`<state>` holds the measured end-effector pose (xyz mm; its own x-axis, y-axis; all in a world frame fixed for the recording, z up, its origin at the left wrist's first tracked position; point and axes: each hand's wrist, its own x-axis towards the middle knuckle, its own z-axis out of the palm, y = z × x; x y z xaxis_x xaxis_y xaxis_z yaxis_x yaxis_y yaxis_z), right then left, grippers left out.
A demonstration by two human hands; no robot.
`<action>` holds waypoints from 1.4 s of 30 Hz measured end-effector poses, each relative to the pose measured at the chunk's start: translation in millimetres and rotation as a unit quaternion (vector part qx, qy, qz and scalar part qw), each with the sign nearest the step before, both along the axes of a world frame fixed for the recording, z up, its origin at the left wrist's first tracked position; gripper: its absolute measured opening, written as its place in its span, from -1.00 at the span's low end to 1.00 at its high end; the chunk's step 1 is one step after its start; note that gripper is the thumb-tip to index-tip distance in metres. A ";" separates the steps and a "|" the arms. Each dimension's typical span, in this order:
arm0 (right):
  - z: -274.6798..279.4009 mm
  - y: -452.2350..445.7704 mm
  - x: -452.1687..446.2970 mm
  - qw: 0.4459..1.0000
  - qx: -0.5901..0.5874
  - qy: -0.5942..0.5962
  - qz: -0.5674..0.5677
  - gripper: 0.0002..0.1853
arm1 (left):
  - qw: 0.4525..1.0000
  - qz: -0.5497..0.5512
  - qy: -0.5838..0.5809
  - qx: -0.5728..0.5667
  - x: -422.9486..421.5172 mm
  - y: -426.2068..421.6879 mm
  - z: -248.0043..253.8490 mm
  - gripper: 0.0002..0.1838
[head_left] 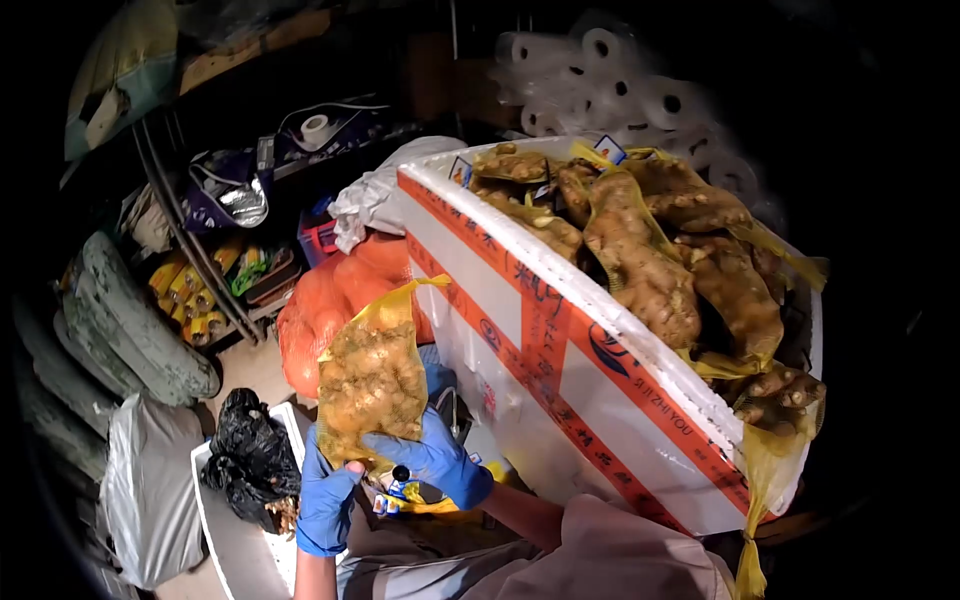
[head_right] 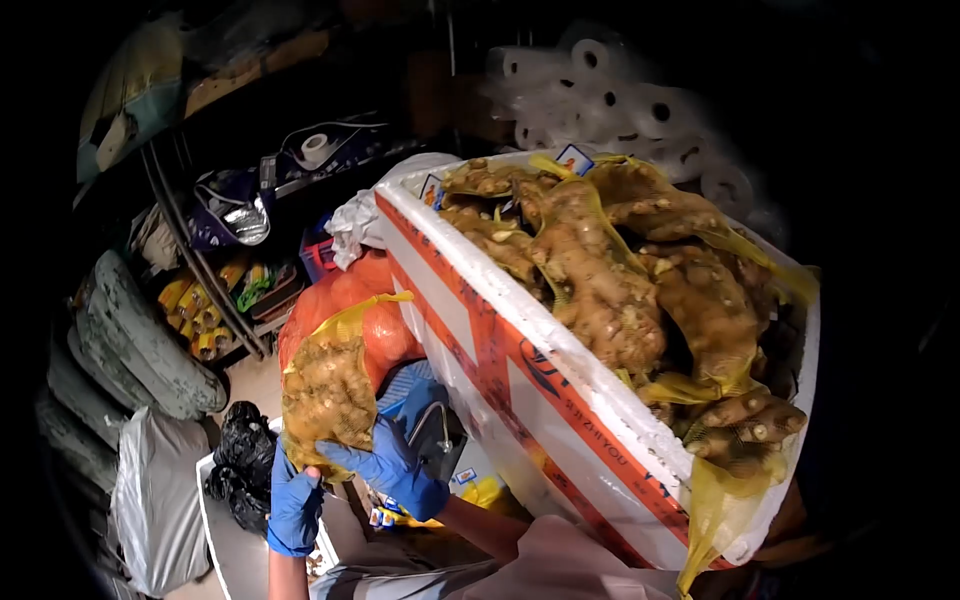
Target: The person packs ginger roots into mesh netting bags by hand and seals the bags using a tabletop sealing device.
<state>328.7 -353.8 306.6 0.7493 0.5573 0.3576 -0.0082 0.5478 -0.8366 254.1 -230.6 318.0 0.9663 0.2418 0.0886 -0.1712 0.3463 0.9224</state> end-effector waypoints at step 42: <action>-49.8 -45.1 31.2 0.973 -0.093 -0.048 -0.207 -0.85 | 0.644 -0.274 -0.535 0.473 93.8 -312.7 193.3 -0.70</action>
<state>359.9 -398.9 256.8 0.8915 0.2760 0.3592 0.2647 0.3262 -0.9075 347.9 -543.2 511.3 0.1473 -0.7614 0.6313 -0.9753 -0.0058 0.2206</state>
